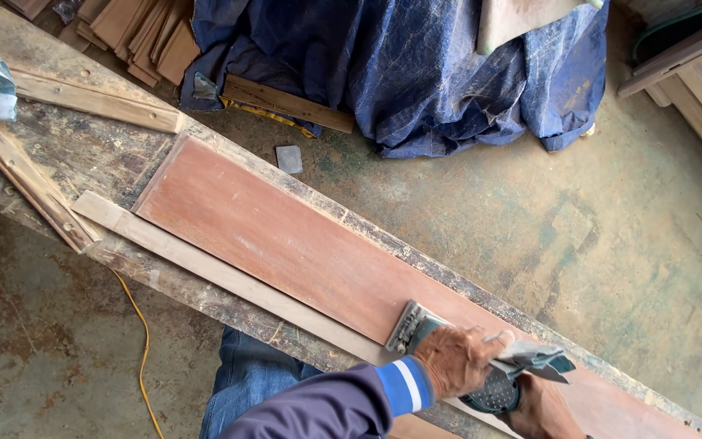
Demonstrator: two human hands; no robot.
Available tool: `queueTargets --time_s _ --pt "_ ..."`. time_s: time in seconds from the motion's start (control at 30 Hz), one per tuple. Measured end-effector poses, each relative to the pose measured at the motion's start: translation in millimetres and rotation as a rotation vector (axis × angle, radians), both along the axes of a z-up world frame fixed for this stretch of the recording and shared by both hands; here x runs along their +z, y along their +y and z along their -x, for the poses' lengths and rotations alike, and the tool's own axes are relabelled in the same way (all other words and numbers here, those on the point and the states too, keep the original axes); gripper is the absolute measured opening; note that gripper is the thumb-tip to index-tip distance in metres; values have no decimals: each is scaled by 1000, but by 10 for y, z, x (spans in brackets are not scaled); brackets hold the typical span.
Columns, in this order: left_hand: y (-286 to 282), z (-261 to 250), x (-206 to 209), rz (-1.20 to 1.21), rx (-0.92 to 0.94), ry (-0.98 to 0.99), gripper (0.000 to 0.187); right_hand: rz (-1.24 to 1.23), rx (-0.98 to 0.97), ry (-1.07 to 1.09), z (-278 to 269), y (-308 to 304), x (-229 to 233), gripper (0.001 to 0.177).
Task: The user is sanding a wooden board using both manual sandpaper and a power sander.
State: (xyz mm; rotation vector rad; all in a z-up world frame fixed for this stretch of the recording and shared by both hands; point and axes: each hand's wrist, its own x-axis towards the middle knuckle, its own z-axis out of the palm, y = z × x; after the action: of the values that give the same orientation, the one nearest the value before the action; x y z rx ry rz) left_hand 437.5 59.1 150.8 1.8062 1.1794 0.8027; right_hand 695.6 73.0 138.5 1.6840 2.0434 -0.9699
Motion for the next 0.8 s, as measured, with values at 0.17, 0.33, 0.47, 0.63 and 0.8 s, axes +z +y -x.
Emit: queueTargets --time_s 0.17,0.33,0.47,0.63,0.8 --pt "198 129 -103 -61 41 -39 40 51 -58 -80 565 184 374 55" --pt "217 21 3 -155 76 -33 33 60 -119 -58 327 182 320 50" --pt "-23 -165 46 -8 -1 41 41 43 30 -39 -146 15 73 48" --pt "-21 -241 12 -41 64 -45 50 -150 160 61 -18 48 235 57" --pt "242 -169 -89 -66 69 -87 44 -2 -66 -88 -37 155 112 43"
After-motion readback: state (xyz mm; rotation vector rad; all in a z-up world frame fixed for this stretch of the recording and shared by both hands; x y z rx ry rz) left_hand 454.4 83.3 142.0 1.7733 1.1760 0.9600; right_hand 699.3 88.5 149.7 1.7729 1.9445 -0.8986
